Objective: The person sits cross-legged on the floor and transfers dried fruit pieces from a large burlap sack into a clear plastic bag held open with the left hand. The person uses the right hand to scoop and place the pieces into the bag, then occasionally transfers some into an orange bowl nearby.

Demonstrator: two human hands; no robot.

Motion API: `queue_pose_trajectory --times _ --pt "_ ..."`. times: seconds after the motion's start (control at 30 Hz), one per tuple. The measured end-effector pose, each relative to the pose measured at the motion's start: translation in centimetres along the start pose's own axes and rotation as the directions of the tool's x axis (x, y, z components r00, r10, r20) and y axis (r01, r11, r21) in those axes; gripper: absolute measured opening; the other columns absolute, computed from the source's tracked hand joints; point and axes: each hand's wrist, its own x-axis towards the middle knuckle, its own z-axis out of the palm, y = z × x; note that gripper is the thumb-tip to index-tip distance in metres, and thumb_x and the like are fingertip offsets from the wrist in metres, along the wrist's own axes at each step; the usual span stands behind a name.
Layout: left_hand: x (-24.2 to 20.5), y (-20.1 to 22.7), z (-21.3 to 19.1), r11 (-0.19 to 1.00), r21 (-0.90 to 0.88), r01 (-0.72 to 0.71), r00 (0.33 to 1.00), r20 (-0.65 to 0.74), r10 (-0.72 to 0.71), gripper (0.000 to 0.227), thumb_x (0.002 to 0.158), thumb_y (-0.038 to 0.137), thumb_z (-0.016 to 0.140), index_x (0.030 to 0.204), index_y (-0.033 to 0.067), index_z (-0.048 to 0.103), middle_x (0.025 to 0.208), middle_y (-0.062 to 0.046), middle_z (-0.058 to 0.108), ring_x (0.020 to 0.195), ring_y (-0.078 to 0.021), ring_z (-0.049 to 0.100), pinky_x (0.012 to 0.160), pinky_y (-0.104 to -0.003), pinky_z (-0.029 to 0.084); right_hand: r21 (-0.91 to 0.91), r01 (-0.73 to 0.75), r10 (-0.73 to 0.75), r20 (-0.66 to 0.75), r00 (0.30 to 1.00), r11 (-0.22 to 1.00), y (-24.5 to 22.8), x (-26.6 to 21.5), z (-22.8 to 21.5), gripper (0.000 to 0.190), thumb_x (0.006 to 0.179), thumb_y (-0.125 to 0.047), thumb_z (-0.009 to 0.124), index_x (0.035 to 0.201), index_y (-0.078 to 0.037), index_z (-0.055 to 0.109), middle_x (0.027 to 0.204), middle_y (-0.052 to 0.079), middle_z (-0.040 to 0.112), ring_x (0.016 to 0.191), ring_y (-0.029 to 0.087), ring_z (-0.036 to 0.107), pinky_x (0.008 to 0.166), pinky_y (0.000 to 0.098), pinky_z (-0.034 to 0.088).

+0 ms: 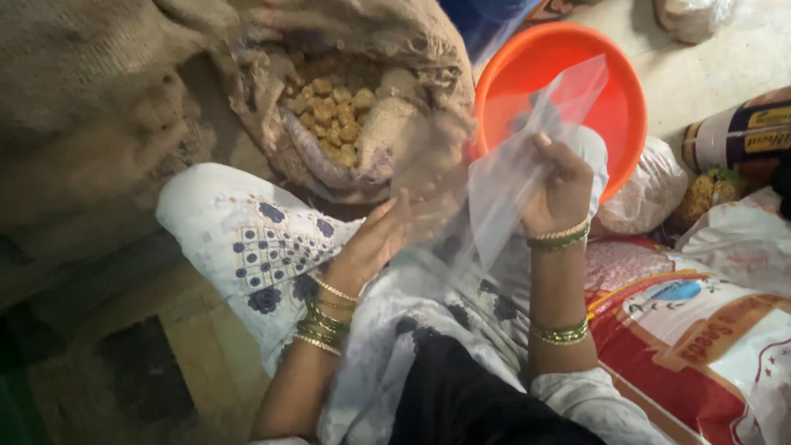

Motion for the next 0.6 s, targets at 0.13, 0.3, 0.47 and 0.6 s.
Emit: queue_pose_trajectory --times 0.13,0.3,0.47,0.6 --pt "-2.4 0.4 -2.1 0.977 0.177 -0.119 0.991 -0.045 0.129 0.059 0.103 0.044 0.053 0.140 -0.0018 0.055 0.127 -0.018 0.069 0.110 -0.0280 0.070 0.098 -0.043 0.057 0.024 0.001 0.000 -0.029 1.000 1.000 0.2 0.7 0.2 0.018 0.103 -0.003 0.058 0.118 0.006 0.061 0.113 0.016 0.069 0.108 0.030 0.068 0.100 0.0437 0.056" --pt "-4.5 3.0 -2.6 0.882 0.432 -0.187 0.968 -0.073 0.241 0.041 0.100 0.031 0.057 0.133 0.0083 0.060 0.124 -0.005 0.073 0.101 -0.0156 0.074 0.089 -0.032 0.062 -0.097 -0.028 0.031 0.034 0.999 0.995 2.2 1.1 1.9 0.053 0.093 -0.003 0.059 0.145 -0.002 0.051 0.121 0.014 0.069 0.109 0.029 0.067 0.100 0.0446 0.055" --pt "-5.3 1.9 -3.0 0.776 0.589 -0.227 0.803 -0.337 0.491 0.018 0.096 0.012 0.069 0.111 0.0022 0.068 0.096 -0.002 0.075 0.077 -0.0080 0.069 0.061 -0.023 0.059 -0.243 -0.072 0.067 -0.028 0.997 0.967 4.1 1.0 3.0 0.059 0.090 -0.004 0.060 0.147 -0.003 0.044 0.132 0.016 0.067 0.120 0.028 0.066 0.106 0.0440 0.057" --pt "-7.7 4.3 -4.2 0.662 0.601 -0.448 0.515 -0.432 0.740 0.019 0.100 0.033 0.069 0.100 0.0152 0.062 0.069 0.010 0.050 0.051 0.0004 0.040 0.040 -0.015 0.032 -0.191 -0.080 0.127 0.250 0.960 0.978 5.6 1.4 3.2 0.043 0.109 -0.002 0.056 0.150 -0.005 0.044 0.122 0.015 0.065 0.103 0.028 0.067 0.081 0.0409 0.061"
